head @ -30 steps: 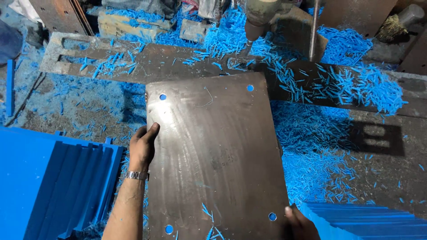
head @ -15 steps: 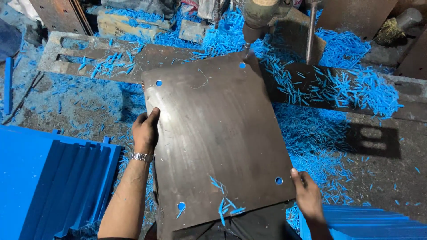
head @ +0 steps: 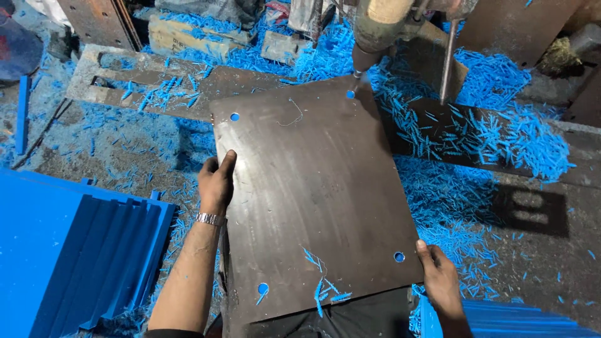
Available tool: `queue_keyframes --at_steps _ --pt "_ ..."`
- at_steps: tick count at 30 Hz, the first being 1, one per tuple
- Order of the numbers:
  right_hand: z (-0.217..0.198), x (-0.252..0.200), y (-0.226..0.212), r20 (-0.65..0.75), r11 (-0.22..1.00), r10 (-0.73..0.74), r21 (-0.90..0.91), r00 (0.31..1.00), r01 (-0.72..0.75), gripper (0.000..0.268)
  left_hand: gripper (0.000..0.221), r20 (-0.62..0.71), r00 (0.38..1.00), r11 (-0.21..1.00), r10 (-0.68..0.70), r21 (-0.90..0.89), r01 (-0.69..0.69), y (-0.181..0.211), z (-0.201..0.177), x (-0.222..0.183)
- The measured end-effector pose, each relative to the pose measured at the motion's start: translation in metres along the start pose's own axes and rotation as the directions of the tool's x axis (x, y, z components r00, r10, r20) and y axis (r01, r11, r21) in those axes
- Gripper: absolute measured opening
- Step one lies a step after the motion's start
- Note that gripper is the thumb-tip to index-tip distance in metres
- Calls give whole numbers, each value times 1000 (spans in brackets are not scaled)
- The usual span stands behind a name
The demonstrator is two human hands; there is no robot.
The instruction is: Drilling holes in plastic sheets using a drill press and a positioning template.
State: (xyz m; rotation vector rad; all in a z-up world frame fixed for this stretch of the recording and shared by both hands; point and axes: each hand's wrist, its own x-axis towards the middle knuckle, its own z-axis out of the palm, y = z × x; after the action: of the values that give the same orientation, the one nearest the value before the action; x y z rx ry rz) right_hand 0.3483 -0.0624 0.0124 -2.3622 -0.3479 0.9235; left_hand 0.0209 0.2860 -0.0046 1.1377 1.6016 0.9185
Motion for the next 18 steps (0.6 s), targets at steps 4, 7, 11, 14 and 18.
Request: queue_keyframes --at_steps 4,7,11,14,18 --pt "-1 10 6 -7 1000 2 0 1000 -2 62 65 28 1000 1000 -14 14 14 3 3 -3" --pt "-3 14 4 -13 1000 -23 16 1000 23 61 61 -100 943 915 318 293 -278 3 11 4" --pt "-5 17 7 33 999 -2 -35 999 3 63 64 132 597 492 791 441 -750 50 43 -4" --pt "-6 17 9 41 999 -35 -6 999 36 58 48 405 384 321 830 217 -922 70 87 -14" --pt "-9 10 -6 61 998 19 -53 998 -16 57 54 774 -50 86 631 -133 -987 81 125 -35"
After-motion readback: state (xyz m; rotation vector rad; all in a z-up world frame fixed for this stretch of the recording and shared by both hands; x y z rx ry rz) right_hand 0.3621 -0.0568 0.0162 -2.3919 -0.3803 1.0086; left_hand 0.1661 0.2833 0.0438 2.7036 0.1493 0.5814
